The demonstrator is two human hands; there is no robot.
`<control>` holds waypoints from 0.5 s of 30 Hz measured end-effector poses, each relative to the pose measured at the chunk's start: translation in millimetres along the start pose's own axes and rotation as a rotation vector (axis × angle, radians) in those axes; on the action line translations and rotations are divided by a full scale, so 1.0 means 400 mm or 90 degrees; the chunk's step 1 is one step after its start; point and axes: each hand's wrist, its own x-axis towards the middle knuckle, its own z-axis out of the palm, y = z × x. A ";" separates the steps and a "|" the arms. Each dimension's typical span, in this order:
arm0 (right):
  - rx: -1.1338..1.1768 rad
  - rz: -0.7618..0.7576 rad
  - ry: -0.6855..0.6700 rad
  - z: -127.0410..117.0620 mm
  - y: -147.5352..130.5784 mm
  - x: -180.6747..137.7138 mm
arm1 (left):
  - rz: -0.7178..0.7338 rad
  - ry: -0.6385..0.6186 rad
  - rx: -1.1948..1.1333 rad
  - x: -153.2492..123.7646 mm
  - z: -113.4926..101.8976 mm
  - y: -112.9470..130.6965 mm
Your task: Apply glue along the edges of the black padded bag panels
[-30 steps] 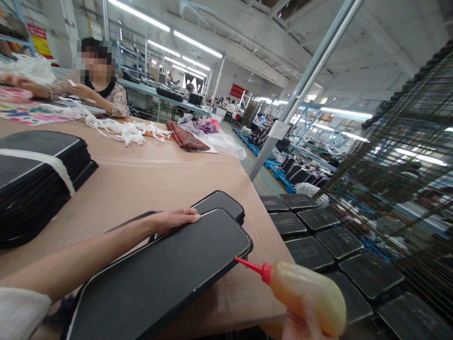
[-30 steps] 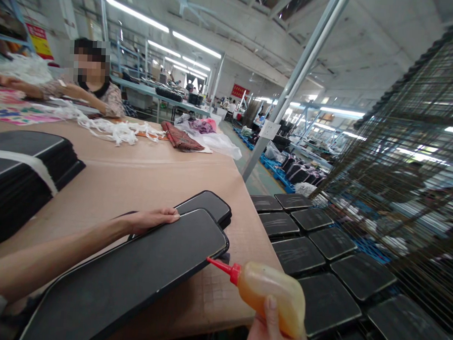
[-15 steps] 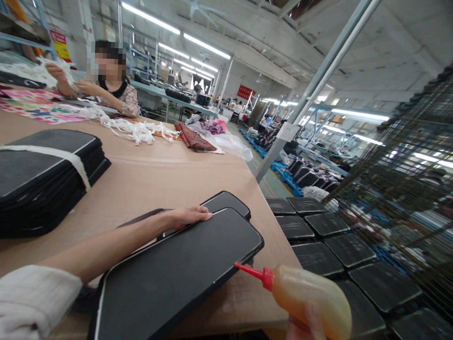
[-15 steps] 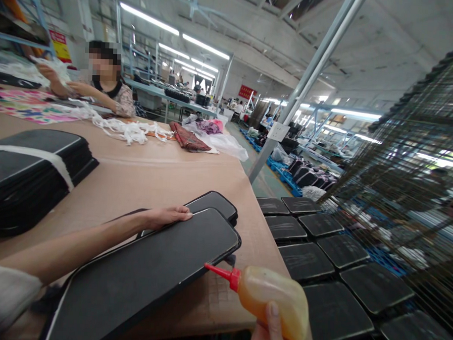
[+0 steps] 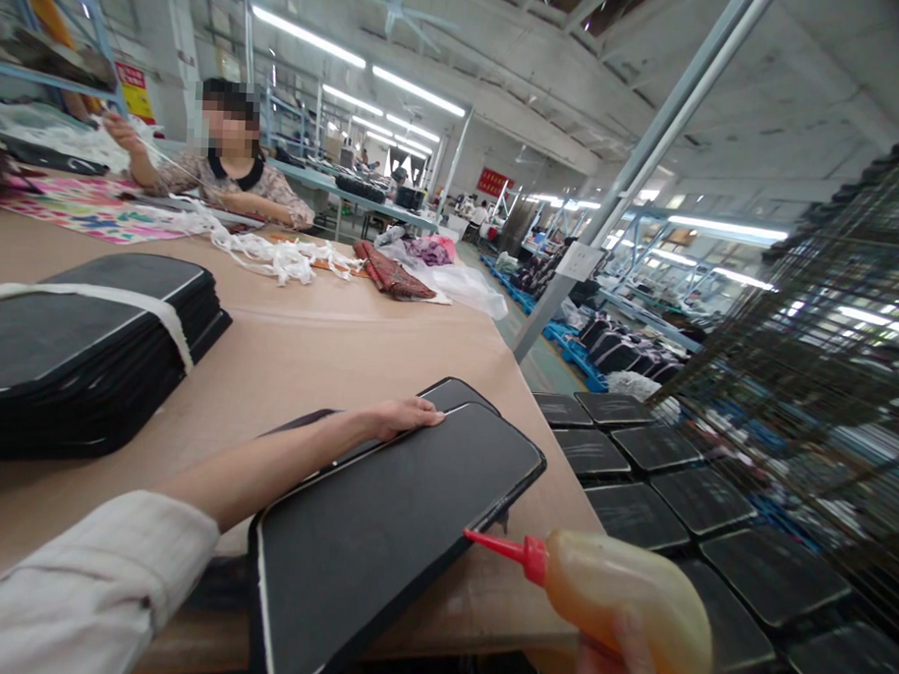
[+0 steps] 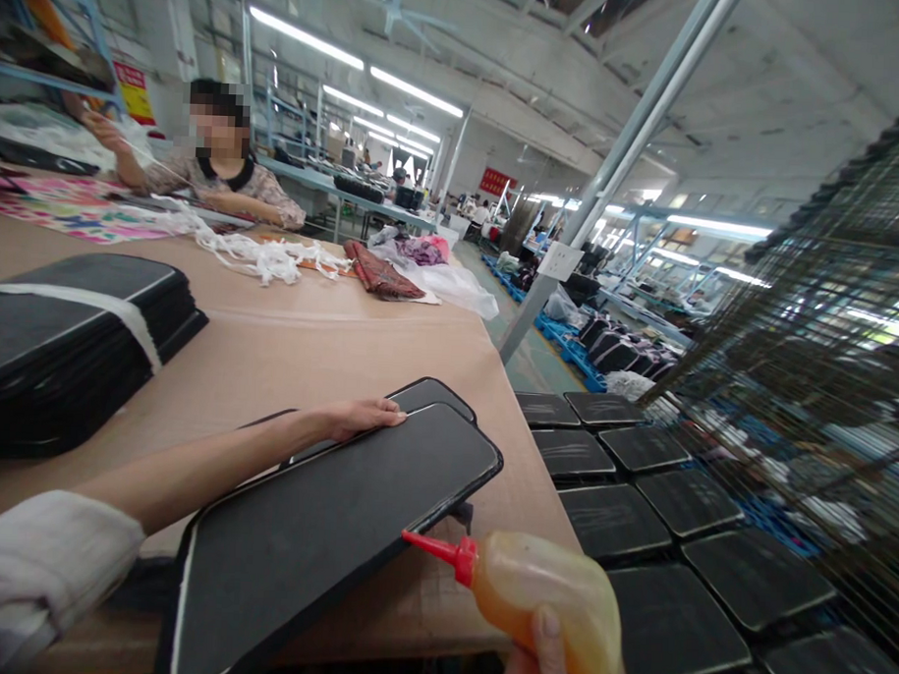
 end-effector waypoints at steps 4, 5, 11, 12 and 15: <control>0.007 -0.072 -0.021 -0.013 -0.019 0.029 | -0.009 -0.004 0.005 0.021 -0.004 0.004; -0.009 -0.105 -0.024 -0.016 -0.030 0.040 | -0.014 -0.002 0.005 0.026 -0.006 0.004; -0.013 -0.130 -0.041 -0.016 -0.054 0.055 | -0.019 -0.015 0.015 0.048 -0.013 0.005; -0.014 -0.120 -0.032 -0.014 -0.052 0.052 | -0.018 -0.015 0.016 0.051 -0.012 0.006; -0.008 -0.154 -0.048 -0.013 -0.052 0.057 | -0.015 -0.015 0.016 0.057 -0.010 0.008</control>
